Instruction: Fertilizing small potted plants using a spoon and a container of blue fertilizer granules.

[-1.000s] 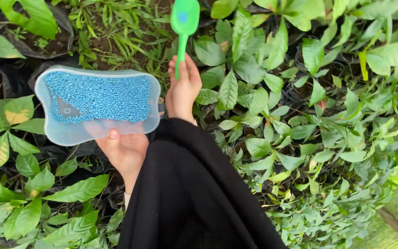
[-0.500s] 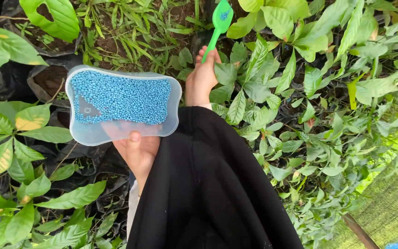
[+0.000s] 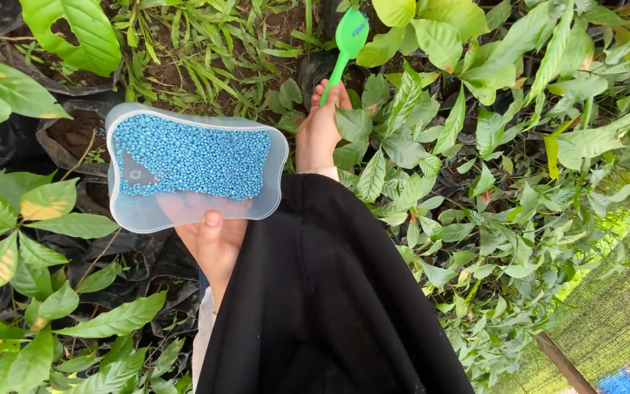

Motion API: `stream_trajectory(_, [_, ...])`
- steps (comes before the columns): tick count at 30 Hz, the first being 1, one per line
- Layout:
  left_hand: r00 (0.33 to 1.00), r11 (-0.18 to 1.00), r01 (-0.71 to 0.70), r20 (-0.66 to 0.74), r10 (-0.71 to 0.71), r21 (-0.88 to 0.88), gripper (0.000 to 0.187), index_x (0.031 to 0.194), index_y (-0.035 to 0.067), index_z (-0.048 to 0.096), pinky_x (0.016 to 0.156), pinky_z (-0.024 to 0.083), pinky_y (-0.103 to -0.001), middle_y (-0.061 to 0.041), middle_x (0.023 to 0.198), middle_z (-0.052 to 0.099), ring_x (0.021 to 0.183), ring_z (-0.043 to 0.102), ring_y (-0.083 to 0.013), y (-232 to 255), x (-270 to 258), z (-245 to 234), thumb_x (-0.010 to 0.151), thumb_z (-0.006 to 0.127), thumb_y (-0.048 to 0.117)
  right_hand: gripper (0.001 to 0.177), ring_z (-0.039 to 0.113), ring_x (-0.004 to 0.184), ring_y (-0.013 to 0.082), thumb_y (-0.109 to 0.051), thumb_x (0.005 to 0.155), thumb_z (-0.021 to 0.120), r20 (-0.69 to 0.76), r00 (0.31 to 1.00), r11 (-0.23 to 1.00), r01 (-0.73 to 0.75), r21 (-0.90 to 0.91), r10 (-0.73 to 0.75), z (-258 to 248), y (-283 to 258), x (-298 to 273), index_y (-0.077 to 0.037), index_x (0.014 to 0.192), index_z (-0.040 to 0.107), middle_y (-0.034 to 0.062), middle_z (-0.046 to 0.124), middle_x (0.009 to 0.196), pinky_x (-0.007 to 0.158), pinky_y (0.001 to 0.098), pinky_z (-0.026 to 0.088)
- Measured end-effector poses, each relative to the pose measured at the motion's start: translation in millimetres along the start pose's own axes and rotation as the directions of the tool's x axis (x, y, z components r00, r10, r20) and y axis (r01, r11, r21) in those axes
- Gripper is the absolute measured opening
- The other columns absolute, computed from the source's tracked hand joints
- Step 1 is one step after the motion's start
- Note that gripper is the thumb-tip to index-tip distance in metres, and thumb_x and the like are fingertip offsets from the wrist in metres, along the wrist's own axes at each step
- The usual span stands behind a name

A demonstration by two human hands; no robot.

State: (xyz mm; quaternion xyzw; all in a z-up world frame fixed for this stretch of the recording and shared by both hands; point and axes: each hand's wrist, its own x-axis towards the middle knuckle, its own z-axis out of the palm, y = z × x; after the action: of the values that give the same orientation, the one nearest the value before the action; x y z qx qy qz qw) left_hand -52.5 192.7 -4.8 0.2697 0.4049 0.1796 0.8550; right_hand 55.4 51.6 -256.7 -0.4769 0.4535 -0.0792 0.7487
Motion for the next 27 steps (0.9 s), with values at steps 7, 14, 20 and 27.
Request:
stream_trajectory(7, [0.998, 0.998, -0.060, 0.014, 0.060, 0.002, 0.093, 0.166, 0.012, 0.021, 0.119, 0.045, -0.050, -0.012, 0.157, 0.041, 0.139, 0.047, -0.0293, 9.0, 2.7, -7.9, 0.091, 0.075, 0.017, 0.029, 0.064, 0.090, 0.0161, -0.013, 0.105, 0.054, -0.010, 0.999, 0.999, -0.034, -0.022, 0.034, 2.9, -2.1, -62.3, 0.002, 0.131, 0.056, 0.0113, 0.067, 0.109, 0.080, 0.0299, 0.052])
stream_trajectory(14, [0.999, 0.999, -0.054, 0.006, 0.054, 0.006, 0.093, 0.168, 0.010, 0.023, 0.121, 0.043, -0.046, -0.012, 0.156, 0.041, 0.141, 0.047, -0.0271, 15.3, -0.9, -12.1, 0.092, 0.075, 0.016, 0.032, 0.062, 0.087, 0.0177, -0.010, 0.105, 0.047, -0.031, 0.966, 0.966, -0.254, 0.050, 0.256, -39.6, 32.3, -102.2, 0.004, 0.133, 0.054, 0.0124, 0.066, 0.107, 0.081, 0.0326, 0.053])
stream_trajectory(20, [0.996, 0.998, -0.057, 0.067, 0.056, 0.003, 0.092, 0.169, 0.009, 0.019, 0.124, 0.039, -0.045, -0.011, 0.156, 0.041, 0.143, 0.046, -0.0260, 16.8, 3.1, -39.9, 0.093, 0.072, 0.008, 0.026, 0.053, 0.076, 0.0156, -0.012, 0.108, 0.045, 0.029, 0.954, 0.939, -0.298, 0.171, 0.297, -58.1, 38.5, -107.2, 0.005, 0.126, 0.052, 0.0092, 0.058, 0.096, 0.071, 0.0309, 0.048])
stream_trajectory(27, [0.992, 0.996, -0.074, 0.103, 0.069, 0.042, 0.093, 0.169, 0.010, 0.015, 0.125, 0.036, -0.045, -0.010, 0.157, 0.040, 0.144, 0.044, -0.0250, 34.0, 1.8, -41.0, 0.094, 0.070, 0.006, 0.019, 0.044, 0.068, 0.0142, -0.009, 0.108, 0.044, 0.165, 0.907, 0.807, -0.419, 0.415, 0.386, -67.4, 23.1, -119.0, 0.000, 0.123, 0.051, 0.0069, 0.054, 0.089, 0.062, 0.0296, 0.040])
